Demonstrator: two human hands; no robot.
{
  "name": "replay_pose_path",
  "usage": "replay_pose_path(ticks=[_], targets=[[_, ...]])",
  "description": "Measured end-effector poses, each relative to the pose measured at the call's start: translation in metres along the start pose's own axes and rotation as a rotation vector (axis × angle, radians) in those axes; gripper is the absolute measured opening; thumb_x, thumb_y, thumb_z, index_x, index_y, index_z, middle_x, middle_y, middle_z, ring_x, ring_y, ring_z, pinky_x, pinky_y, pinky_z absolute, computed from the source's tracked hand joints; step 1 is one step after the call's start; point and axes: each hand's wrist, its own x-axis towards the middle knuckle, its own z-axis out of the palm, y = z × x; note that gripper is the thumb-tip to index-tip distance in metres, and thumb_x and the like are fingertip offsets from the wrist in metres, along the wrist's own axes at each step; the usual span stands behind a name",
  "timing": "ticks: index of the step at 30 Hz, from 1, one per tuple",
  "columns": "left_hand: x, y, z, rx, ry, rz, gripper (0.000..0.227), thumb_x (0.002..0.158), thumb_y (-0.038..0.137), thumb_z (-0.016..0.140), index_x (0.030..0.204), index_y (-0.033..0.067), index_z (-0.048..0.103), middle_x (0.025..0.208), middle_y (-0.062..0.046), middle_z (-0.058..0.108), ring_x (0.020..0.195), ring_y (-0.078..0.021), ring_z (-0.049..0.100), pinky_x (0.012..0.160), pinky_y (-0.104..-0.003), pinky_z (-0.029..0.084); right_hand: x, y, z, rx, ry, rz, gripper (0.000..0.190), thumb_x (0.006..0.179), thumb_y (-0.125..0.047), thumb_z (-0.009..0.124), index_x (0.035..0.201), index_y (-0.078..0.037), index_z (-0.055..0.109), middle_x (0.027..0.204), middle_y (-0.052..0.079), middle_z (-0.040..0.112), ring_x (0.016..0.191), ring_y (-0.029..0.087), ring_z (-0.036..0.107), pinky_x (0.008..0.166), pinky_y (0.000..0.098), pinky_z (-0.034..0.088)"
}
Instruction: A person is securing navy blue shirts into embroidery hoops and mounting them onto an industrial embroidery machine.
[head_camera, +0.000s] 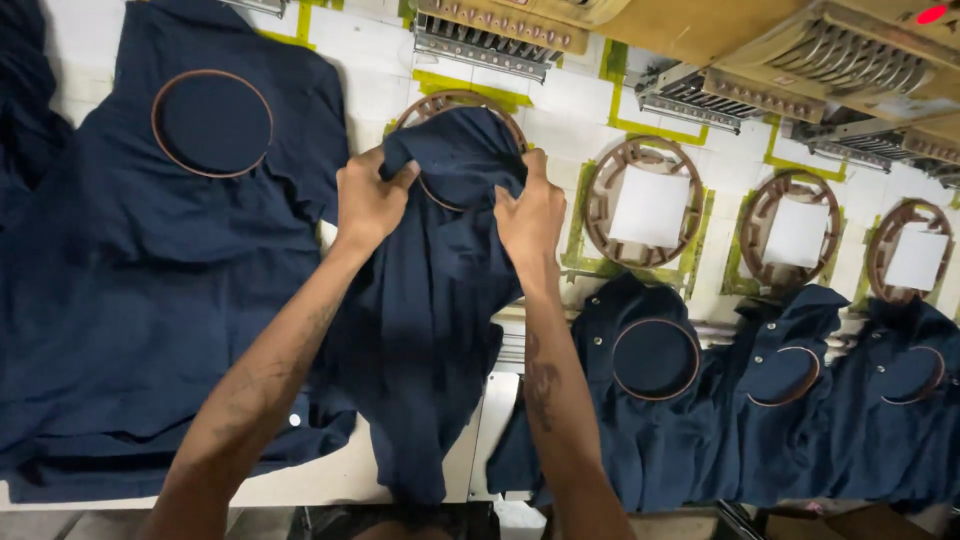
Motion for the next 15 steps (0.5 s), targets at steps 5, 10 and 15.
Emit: replay_pose_path(ticks=[5,10,15], targets=[[0.014,-0.024,0.022,0.055,0.041,0.035,0.023,0.089,0.013,0.078,0.074,-0.0011,0.07,0.054,-0.015,0.062,0.047,-0.0245,0.065,0.037,-0.03,0.04,0.009,0.027,0.028,-0.049,-0.053,0.101,0.045,0.083,-0.011,0.076,0.121,-0.006,0.053,0.087,0.033,0.07,0.082,0.053,0.071,0.07,0.0613,0.057],[0.007,0.001,0.016,0.059,0.058,0.017,0.025,0.09,0.011,0.079,0.078,-0.0079,0.068,0.052,-0.019,0.061,0.045,-0.0267,0.066,0.036,-0.031,0.039,0.003,0.033,0.042,-0.057,-0.086,0.2,0.063,0.084,-0.012,0.074,0.14,-0.017,0.046,0.092,0.03,0.071,0.086,0.051,0.072,0.075,0.0577,0.059],[0.011,0.006,0.021,0.131,0.037,0.091,0.018,0.084,0.006,0.08,0.101,0.0053,0.076,0.086,-0.022,0.074,0.084,-0.0439,0.072,0.069,-0.045,0.061,0.0,0.027,0.049,-0.247,-0.108,0.174,0.067,0.084,-0.013,0.077,0.144,-0.022,0.05,0.092,0.024,0.073,0.086,0.045,0.074,0.077,0.0547,0.061]])
